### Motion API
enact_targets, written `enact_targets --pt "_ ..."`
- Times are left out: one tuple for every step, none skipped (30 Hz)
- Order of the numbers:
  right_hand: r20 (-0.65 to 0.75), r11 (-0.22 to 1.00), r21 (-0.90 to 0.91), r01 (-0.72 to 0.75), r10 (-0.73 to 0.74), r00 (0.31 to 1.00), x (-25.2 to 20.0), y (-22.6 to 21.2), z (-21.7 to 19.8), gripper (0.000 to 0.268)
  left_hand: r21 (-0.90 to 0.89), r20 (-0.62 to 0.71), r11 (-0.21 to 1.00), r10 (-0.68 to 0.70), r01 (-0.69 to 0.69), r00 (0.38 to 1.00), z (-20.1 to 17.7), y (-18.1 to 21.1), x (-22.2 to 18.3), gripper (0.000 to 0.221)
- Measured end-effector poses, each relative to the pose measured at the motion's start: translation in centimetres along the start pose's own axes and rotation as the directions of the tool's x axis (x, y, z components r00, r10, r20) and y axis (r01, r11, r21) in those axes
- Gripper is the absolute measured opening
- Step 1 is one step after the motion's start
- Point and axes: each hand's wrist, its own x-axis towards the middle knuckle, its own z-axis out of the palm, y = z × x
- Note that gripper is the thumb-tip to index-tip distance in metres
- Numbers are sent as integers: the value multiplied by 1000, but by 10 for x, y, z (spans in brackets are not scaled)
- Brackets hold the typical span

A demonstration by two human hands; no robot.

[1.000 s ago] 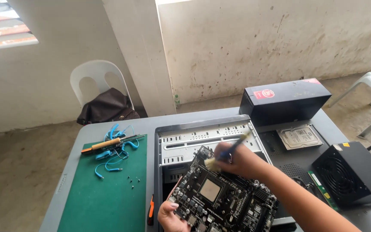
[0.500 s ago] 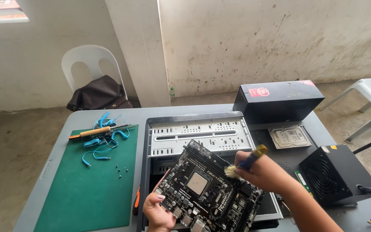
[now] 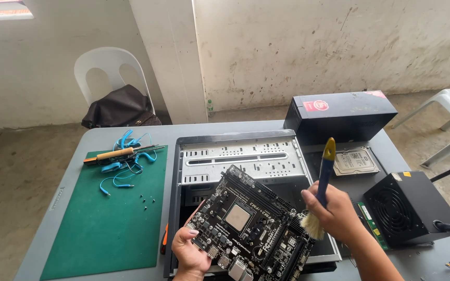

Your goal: Cleaning a motherboard with a brush and attempting to install it into a computer case.

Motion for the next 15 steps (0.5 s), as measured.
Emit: enact_targets --pt "32 996 82 -38 35 999 -4 -1 -3 39 18 2 1000 22 -22 1000 -2 -1 1 5" --pt "34 996 81 -41 38 999 -7 1 -1 39 19 -2 1000 20 -20 1000 -2 0 -2 5" --pt "125 989 57 138 -144 982 -9 2 2 19 19 -1 1000 7 -7 1000 -1 1 -3 5" --pt "216 948 50 314 -317 923 -11 4 4 25 19 0 1000 -5 5 1000 1 2 -4 4" --pt "214 950 51 308 -311 926 -11 7 6 25 26 2 1000 -9 9 1000 1 2 -4 4" --pt "218 928 82 363 -372 902 -10 10 8 30 37 -9 999 -1 1 1000 0 2 -5 4" --pt "219 900 112 422 -437 873 -8 12 10 35 45 -17 999 12 -11 1000 1 2 -4 4" --pt "216 900 113 421 -436 874 -3 14 8 35 48 -15 999 12 -12 1000 3 2 -3 4" --pt "223 894 111 435 -449 865 1 15 7 38 44 -12 999 2 -2 1000 3 3 -4 5" --pt "231 887 110 449 -462 856 5 16 6 41 41 -9 999 -7 8 1000 3 4 -4 5" --pt "231 886 113 449 -463 856 9 18 6 41 42 -11 999 -5 5 1000 4 4 -4 5" --pt "247 853 130 505 -521 817 13 18 7 45 38 -7 999 -7 7 1000 4 4 -4 6" --pt "264 815 146 561 -578 772 17 19 6 49 29 -5 1000 -8 9 1000 5 3 -5 6" --pt "266 813 147 563 -581 769 15 22 7 49 26 -7 1000 -6 6 1000 1 0 -4 6" --pt "267 801 144 580 -596 757 17 24 7 48 61 -16 997 39 -38 999 0 -2 -1 6"
